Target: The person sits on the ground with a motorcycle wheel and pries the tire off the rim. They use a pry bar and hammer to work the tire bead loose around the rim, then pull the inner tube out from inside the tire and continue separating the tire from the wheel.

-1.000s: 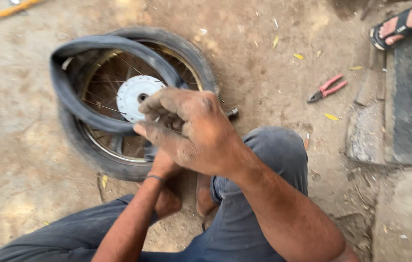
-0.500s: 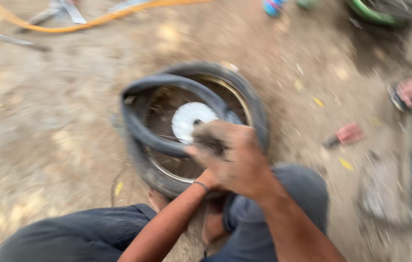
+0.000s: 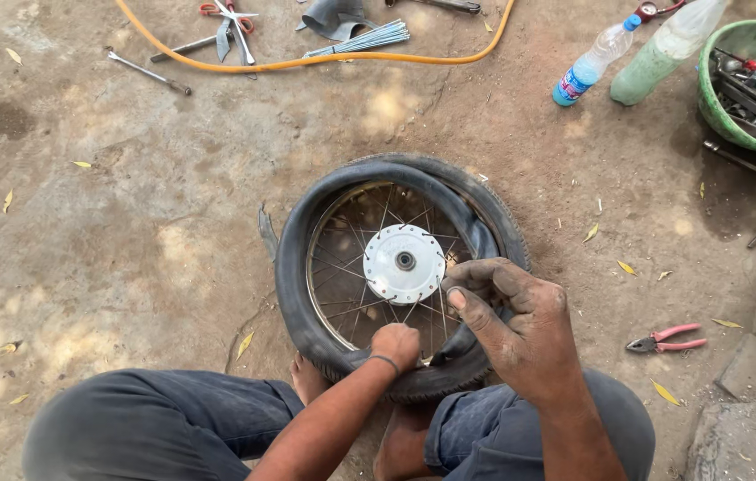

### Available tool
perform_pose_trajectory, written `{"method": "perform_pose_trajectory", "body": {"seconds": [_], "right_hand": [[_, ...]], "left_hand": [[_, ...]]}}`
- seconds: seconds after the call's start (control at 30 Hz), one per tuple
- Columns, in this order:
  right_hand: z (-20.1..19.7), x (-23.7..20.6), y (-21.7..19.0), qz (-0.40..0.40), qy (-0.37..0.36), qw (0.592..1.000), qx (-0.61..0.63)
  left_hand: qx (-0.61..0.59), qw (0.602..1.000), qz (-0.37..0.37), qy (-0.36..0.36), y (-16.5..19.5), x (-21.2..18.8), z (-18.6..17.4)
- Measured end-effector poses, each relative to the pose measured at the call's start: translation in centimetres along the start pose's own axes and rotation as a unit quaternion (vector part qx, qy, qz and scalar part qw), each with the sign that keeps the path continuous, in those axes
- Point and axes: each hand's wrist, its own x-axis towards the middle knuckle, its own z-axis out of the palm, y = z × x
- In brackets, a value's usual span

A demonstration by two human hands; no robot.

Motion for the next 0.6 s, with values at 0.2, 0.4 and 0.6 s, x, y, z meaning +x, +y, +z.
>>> {"method": "perform_pose_trajectory", "body": {"seconds": [0.2,0.4,0.6], "right_hand": [[-0.3,-0.3,0.3,0.015,0.018,0.999,-0.035],[-1.8,-0.2,1.2,0.048,0.033,0.998,-0.017],[-2.3,0.8,2.2,0.027,0.004,1.0,0.007]], "left_hand": [[0.014,0.992,0.125,-0.027,1.3,2.3,-0.3],[-0.038,0.986,0.076,-0.141,-0.1,2.7,-1.3],[-0.133,0.967,0.111,-0.187,-1.4,3.9,0.0]]}}
